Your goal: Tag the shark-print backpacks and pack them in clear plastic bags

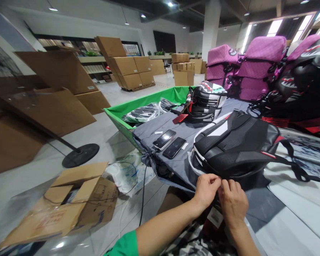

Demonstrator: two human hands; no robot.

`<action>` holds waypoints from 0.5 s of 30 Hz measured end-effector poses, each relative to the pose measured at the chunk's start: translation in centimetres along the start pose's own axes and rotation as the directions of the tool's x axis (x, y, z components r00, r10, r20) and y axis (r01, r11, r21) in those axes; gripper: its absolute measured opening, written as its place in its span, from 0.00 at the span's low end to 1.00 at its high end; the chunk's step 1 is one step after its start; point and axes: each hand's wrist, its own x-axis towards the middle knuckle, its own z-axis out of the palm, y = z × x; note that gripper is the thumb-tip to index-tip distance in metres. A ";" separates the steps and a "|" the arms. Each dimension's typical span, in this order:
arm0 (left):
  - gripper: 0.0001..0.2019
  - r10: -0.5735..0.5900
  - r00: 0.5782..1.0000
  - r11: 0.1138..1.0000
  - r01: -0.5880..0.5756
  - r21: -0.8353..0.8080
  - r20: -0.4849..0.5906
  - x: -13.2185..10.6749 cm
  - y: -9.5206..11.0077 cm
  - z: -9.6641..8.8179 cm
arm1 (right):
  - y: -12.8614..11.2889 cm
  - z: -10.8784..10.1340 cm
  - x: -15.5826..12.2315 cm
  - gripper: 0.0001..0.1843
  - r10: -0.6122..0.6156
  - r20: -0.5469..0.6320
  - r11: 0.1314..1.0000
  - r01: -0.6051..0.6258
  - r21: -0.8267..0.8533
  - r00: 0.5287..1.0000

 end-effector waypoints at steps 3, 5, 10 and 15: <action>0.11 0.127 0.990 0.988 -0.132 -0.076 -0.064 -1.0 -1.3 -1.0 | 0.2 0.3 -0.3 0.18 0.054 -0.010 0.997 -0.053 0.046 0.998; 0.13 0.130 0.987 0.977 -0.143 -0.158 -0.091 -1.9 -2.9 -1.2 | 0.3 0.4 -0.6 0.18 0.114 0.002 0.982 -0.113 0.150 0.993; 0.20 -0.180 0.978 0.782 0.207 -0.588 0.105 -1.6 -5.4 1.1 | 0.6 0.4 -0.8 0.27 0.431 0.235 0.764 -0.491 0.419 0.871; 0.28 -0.166 0.891 0.449 0.450 -0.772 0.423 -0.1 -5.1 3.7 | 2.3 0.5 0.1 0.25 0.463 0.567 0.518 -0.727 0.451 0.681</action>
